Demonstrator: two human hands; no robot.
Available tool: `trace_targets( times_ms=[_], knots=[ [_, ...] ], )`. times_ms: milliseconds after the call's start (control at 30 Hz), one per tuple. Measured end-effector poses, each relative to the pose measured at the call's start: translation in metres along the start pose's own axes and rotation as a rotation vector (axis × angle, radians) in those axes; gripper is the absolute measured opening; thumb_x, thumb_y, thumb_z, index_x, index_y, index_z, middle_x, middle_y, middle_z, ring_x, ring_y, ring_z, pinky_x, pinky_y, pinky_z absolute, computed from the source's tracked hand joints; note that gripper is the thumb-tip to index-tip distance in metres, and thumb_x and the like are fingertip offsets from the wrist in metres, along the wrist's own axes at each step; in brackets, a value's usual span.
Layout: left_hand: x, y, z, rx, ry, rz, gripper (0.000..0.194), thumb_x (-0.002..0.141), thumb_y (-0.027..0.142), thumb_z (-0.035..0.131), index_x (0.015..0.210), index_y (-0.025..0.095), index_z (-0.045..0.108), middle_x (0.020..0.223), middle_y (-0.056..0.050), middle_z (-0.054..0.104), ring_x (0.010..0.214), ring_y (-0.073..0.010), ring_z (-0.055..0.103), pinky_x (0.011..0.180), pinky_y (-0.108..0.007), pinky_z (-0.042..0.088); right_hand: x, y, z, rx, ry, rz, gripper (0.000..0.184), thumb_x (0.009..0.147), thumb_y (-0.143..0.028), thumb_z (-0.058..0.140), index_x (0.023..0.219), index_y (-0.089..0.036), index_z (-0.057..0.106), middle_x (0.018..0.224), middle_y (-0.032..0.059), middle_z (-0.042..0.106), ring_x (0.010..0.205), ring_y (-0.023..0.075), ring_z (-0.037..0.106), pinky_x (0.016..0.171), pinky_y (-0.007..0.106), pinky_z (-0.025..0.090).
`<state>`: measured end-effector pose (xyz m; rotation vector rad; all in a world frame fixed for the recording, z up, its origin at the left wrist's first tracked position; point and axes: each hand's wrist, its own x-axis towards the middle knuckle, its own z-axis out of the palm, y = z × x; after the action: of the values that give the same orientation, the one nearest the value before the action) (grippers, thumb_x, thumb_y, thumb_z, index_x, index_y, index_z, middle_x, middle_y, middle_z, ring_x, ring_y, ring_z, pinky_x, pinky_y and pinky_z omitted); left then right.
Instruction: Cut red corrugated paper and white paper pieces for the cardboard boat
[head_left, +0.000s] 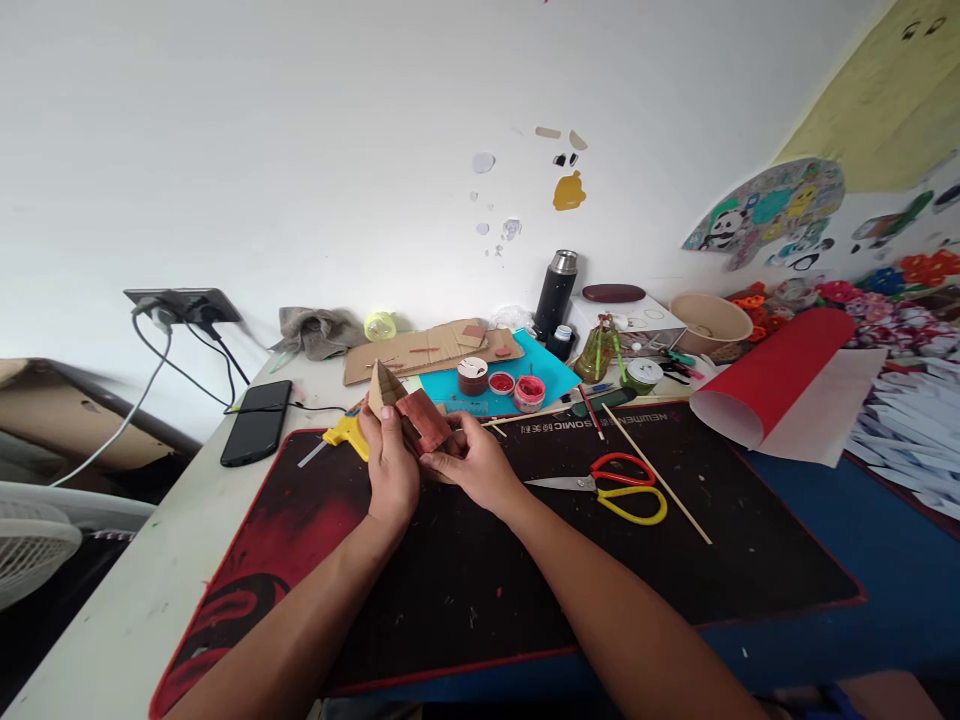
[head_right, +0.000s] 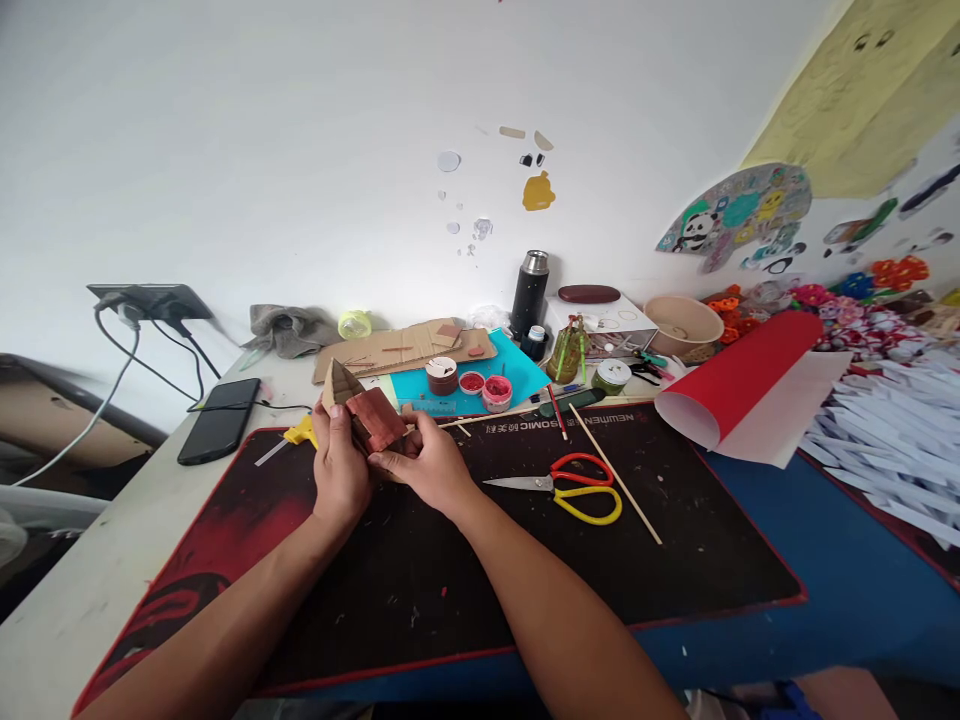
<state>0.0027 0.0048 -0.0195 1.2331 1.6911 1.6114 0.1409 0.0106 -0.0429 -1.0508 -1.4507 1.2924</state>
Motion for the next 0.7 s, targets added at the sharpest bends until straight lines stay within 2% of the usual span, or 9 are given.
trace_targets(
  times_ms=[233, 567, 700],
  knots=[
    [-0.0017, -0.0034, -0.0001, -0.015, -0.009, 0.021, 0.054, 0.113, 0.059, 0.035, 0.149, 0.022, 0.054, 0.149, -0.015, 0.063, 0.148, -0.0304, 0.055, 0.127, -0.042, 0.043, -0.0002, 0.0, 0.0011, 0.054, -0.027, 0.006, 0.059, 0.078, -0.05, 0.095, 0.12, -0.023, 0.064, 0.073, -0.0076, 0.058, 0.065, 0.0152, 0.048, 0.061, 0.028, 0.034],
    [-0.0032, -0.0041, 0.0011, -0.069, -0.03, 0.007, 0.058, 0.113, 0.061, 0.035, 0.154, 0.022, 0.05, 0.158, -0.016, 0.057, 0.158, -0.0336, 0.044, 0.129, -0.049, 0.042, -0.0001, 0.0011, 0.0032, 0.115, -0.038, -0.007, 0.062, 0.076, -0.051, 0.097, 0.12, -0.024, 0.063, 0.089, -0.001, 0.072, 0.078, 0.0196, 0.064, 0.071, 0.03, 0.048],
    [-0.0007, -0.0053, -0.0007, -0.07, -0.036, 0.013, 0.058, 0.113, 0.062, 0.035, 0.153, 0.023, 0.052, 0.156, -0.016, 0.059, 0.155, -0.0338, 0.048, 0.129, -0.05, 0.042, 0.0001, 0.0021, 0.0039, 0.142, -0.044, -0.01, 0.063, 0.076, -0.051, 0.097, 0.121, -0.024, 0.063, 0.094, 0.001, 0.075, 0.082, 0.0215, 0.068, 0.073, 0.032, 0.051]
  ],
)
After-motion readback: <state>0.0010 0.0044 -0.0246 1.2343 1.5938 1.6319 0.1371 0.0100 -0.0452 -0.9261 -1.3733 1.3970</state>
